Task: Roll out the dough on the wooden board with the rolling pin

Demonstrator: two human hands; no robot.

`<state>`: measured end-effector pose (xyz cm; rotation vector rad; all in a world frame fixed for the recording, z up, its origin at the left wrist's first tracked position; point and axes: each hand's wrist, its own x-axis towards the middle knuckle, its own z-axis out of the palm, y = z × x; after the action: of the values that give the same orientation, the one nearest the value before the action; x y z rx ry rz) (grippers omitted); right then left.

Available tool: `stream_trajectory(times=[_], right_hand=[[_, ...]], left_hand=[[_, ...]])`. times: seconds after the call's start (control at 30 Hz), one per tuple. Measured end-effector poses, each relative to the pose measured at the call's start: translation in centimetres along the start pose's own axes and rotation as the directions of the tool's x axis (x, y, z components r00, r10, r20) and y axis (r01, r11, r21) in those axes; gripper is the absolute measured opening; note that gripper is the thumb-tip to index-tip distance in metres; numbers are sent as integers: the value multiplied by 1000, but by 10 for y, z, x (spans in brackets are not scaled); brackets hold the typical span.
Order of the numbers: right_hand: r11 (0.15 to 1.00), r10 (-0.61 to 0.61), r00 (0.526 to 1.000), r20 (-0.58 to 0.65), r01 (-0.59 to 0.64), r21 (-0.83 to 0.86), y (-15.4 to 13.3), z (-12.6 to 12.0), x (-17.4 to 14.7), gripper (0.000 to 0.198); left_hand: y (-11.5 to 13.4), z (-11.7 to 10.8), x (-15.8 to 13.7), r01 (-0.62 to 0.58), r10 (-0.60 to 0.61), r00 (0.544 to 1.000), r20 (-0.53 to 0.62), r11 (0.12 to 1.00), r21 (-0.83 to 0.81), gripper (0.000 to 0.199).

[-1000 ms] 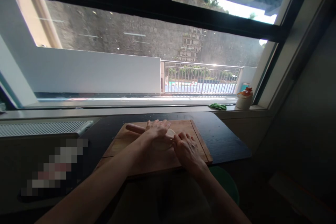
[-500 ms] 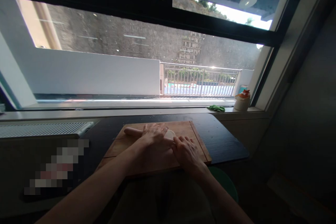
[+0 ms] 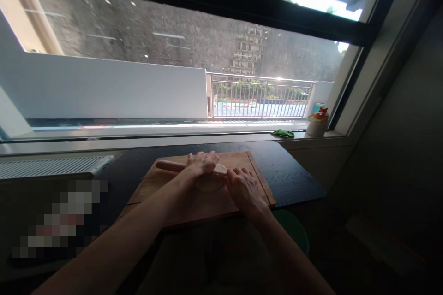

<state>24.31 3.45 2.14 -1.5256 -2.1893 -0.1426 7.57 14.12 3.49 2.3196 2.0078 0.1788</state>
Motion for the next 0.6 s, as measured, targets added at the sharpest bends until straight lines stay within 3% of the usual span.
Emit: stream_trajectory(times=[0.17, 0.3, 0.47, 0.6], right_hand=[[1000, -26, 998, -53, 25, -11, -12, 6, -18, 25], [1000, -8, 997, -72, 6, -16, -19, 14, -11, 34], [998, 61, 997, -37, -60, 26, -16, 28, 40, 41], [990, 136, 984, 117, -139, 14, -1, 34, 88, 42]], left_hand=[[-8, 5, -34, -26, 26, 999, -34, 1000, 15, 52], [-12, 11, -43, 3, 1, 994, -109, 999, 38, 50], [-7, 9, -25, 13, -9, 996, -91, 999, 44, 47], [-4, 5, -11, 82, -82, 993, -82, 997, -9, 49]])
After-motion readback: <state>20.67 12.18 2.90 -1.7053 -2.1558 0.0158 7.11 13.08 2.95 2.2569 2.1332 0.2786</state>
